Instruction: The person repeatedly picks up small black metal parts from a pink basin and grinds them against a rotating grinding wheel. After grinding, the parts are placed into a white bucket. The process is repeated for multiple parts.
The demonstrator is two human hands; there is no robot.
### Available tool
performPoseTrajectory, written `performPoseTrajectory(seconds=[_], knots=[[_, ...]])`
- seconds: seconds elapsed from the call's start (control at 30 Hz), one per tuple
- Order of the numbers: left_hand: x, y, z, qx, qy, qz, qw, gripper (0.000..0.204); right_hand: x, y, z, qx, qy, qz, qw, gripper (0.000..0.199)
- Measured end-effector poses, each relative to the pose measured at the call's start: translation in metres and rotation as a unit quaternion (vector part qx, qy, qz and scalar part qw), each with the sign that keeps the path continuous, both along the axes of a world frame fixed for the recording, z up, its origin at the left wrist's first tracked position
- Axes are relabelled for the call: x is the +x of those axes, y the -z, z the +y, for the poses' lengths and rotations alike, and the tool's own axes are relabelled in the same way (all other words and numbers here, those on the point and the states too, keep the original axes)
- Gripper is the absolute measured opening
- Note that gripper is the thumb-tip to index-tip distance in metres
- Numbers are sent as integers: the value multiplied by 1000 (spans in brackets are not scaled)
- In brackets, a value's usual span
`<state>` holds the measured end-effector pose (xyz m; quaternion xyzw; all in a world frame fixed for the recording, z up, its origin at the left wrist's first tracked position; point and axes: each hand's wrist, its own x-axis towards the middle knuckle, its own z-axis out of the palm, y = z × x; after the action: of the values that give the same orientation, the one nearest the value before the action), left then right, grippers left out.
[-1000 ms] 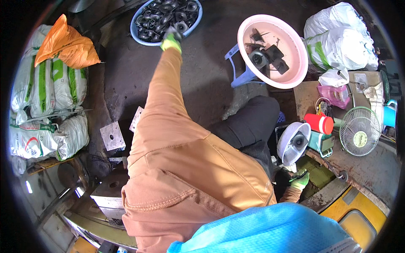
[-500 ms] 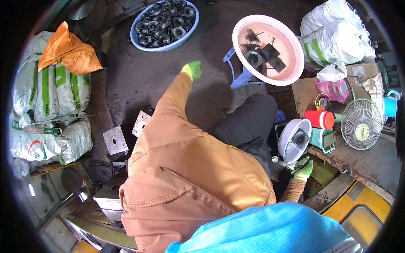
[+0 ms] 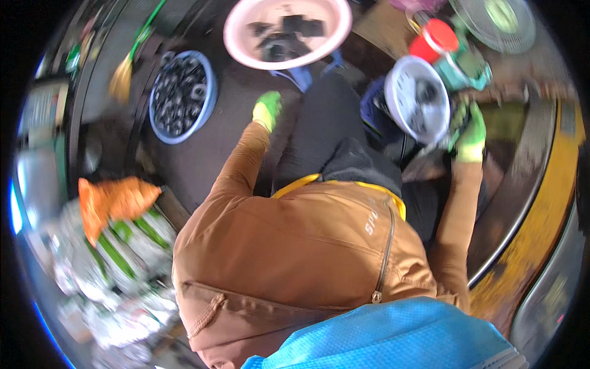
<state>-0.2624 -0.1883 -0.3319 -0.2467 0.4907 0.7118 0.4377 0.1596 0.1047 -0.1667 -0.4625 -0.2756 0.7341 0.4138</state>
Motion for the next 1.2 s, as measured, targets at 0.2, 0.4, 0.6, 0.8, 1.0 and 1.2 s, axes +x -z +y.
performPoseTrajectory(seconds=[0.2, 0.4, 0.6, 0.8, 1.0, 1.2], knots=[[89, -108, 159, 119, 318, 496, 800, 36, 34, -15, 4, 44, 31, 111, 992, 19], [219, -108, 277, 30, 688, 594, 416, 59, 45, -11, 3, 83, 63, 109, 989, 21], [308, -37, 328, -169, 649, 706, 228, 66, 39, 0, 3, 64, 86, 100, 989, 21], [280, -41, 337, -94, 615, 678, 391, 36, 42, -7, 9, 73, 102, 73, 989, 24], [249, -133, 271, 285, 503, 257, 775, 20, 23, -21, 6, 153, 153, -187, 958, 42], [245, -192, 217, 381, 455, 235, 770, 42, 11, -37, -26, 128, -56, 22, 990, 28]])
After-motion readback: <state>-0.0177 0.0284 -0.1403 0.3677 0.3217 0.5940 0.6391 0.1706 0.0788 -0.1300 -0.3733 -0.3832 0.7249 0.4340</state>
